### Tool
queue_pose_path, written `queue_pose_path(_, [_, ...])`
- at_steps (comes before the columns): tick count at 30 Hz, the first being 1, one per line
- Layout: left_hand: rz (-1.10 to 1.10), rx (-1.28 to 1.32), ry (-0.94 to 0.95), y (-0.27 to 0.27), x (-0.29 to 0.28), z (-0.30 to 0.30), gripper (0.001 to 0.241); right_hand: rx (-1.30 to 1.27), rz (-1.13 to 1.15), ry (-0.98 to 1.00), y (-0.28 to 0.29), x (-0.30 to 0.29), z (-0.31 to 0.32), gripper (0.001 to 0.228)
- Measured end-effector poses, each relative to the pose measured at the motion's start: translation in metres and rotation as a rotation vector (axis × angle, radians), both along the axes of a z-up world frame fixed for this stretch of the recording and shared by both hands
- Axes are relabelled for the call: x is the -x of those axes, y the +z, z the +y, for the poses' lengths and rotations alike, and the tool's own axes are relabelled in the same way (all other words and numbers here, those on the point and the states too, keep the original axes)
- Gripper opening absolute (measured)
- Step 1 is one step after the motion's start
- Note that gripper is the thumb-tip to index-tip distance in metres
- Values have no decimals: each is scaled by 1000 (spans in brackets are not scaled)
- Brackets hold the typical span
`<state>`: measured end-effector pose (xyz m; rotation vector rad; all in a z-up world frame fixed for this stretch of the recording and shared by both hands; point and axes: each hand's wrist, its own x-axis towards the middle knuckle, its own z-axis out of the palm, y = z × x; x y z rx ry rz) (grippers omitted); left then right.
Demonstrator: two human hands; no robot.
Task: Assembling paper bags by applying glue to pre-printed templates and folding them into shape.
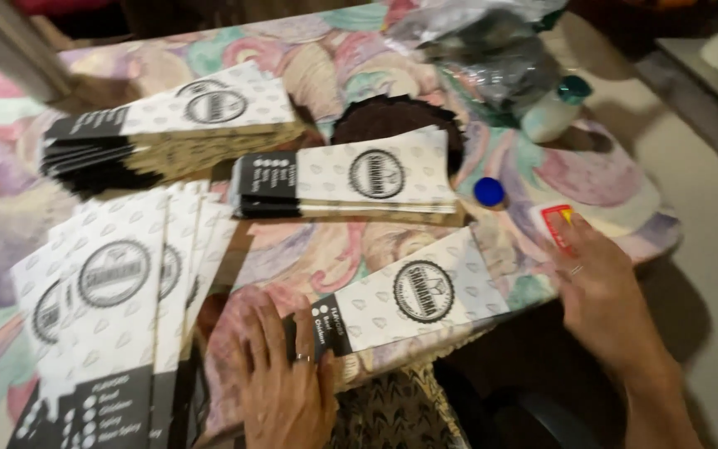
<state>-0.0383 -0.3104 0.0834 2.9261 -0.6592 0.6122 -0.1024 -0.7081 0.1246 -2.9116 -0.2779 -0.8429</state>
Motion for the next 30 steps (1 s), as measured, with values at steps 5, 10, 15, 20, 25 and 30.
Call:
queue_pose_path(5, [101,289,-522,-2,-13,5,53,-92,281,-563,11,-9,-41,71])
queue_pose_path(10, [128,199,-666,-8,-34,2,48,-644,700,-786,23,-16,-46,80])
queue_pose_path(15, [135,173,-591,9,-40,-4,33,-1485,21,-220,-20,8,-61,40])
queue_pose_path(20, [308,155,-533,27,-51,-6,22,-1625,-137,-38,-31,22,-40,36])
queue_pose_path(25, [316,251,-500,22,-58,-3,33,-1323,-269,-29,-44,33,-19,54])
queue_pose_path(30, [732,121,-268,42,-63,0,12,-1102,-181,-72,-38,14,33,35])
